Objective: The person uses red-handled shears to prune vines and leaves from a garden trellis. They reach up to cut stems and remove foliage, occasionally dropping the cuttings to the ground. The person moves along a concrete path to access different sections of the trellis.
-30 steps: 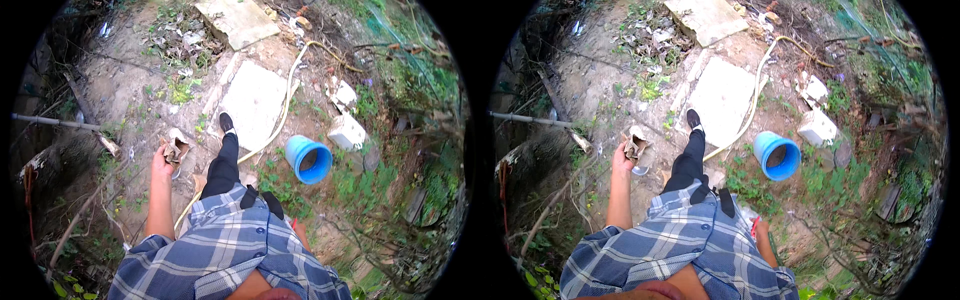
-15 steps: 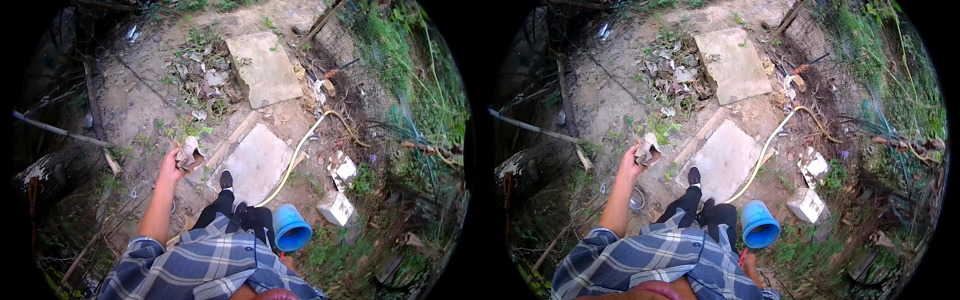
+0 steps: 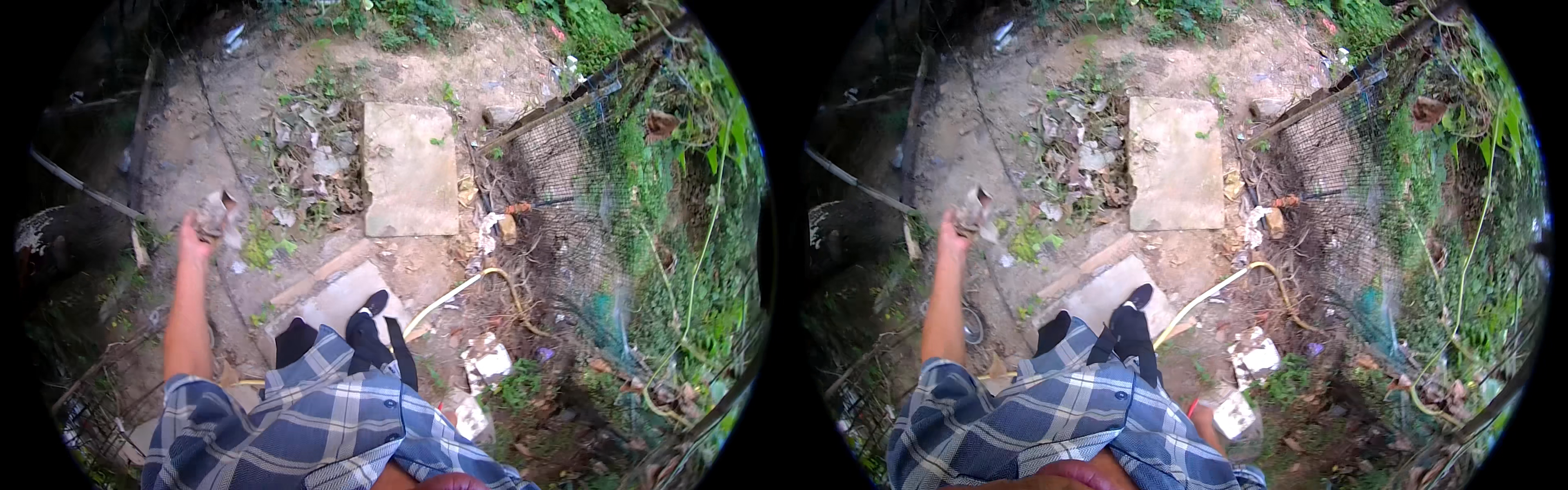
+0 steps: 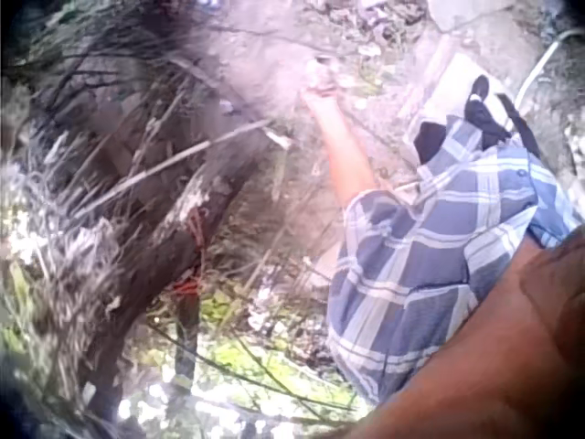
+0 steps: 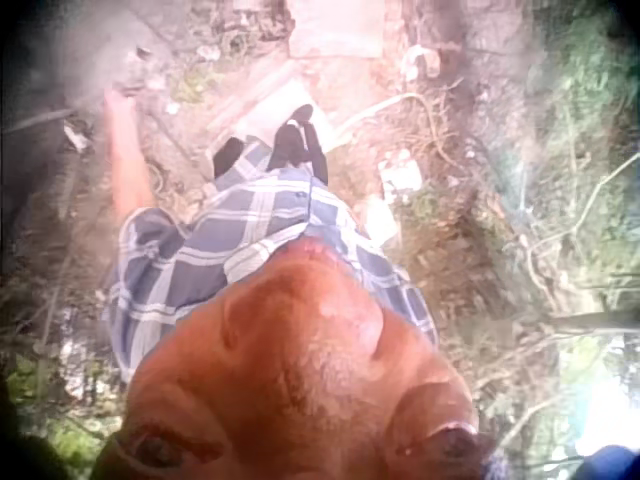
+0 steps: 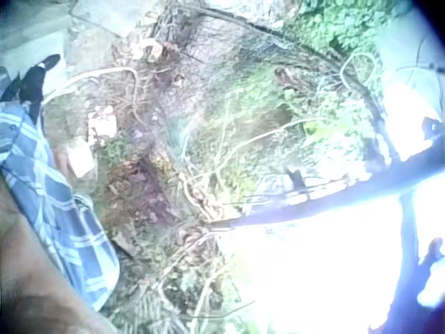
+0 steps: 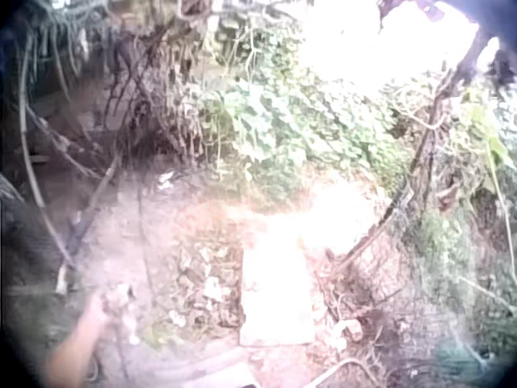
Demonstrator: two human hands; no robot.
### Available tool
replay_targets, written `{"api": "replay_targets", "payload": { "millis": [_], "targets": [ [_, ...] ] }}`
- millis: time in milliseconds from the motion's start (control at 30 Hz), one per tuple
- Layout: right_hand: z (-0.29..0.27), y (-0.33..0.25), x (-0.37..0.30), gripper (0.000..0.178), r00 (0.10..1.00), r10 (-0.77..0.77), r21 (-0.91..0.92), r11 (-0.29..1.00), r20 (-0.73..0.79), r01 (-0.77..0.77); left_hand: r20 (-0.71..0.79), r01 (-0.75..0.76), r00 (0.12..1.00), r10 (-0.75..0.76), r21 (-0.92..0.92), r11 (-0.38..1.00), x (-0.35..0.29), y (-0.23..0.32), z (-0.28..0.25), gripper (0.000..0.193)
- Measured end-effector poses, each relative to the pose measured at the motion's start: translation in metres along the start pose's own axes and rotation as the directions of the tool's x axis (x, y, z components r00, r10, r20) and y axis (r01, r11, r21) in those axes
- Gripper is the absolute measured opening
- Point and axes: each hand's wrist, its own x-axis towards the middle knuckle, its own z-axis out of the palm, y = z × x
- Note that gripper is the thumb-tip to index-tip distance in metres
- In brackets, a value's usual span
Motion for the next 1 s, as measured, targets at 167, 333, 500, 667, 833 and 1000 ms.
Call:
{"api": "replay_targets", "payload": {
  "millis": [167, 333, 500, 667, 833, 1000],
  "targets": [
    [-0.12, -0.148, 0.104, 0.029, 0.992, -0.069, 0.071, 0.995, -0.106, 0.077, -0.181, -0.241, 0.93, 0.319, 0.354, 0.904, -0.017, -0.006, 0.041, 0.095],
    [-0.148, -0.267, 0.198, 0.035, 0.958, -0.266, 0.312, 0.905, -0.111, 0.287, -0.312, 0.021, 0.941, 0.129, 0.435, 0.9, 0.008, -0.08, -0.025, 0.102],
    [-0.135, -0.382, 0.215, 0.032, 0.935, -0.351, 0.039, 0.935, -0.047, 0.353, -0.444, 0.274, 0.874, -0.197, 0.116, 0.955, 0.026, -0.192, -0.175, 0.074],
    [-0.156, -0.475, 0.219, 0.045, 0.868, -0.496, -0.444, 0.782, -0.019, 0.437, -0.861, 0.589, 0.457, -0.223, 0.106, 0.801, 0.008, -0.235, -0.096, 0.055],
    [-0.178, -0.517, 0.263, 0.049, 0.938, -0.347, -0.429, 0.849, -0.015, 0.307, -0.477, 0.522, 0.828, -0.296, 0.46, 0.719, 0.11, -0.23, 0.026, 0.042],
    [-0.18, -0.571, 0.321, 0.054, 0.969, -0.246, -0.44, 0.874, -0.028, 0.209, -0.041, 0.131, 0.989, -0.14, 0.67, 0.731, 0.153, -0.161, 0.331, 0.039]
  ]
}}
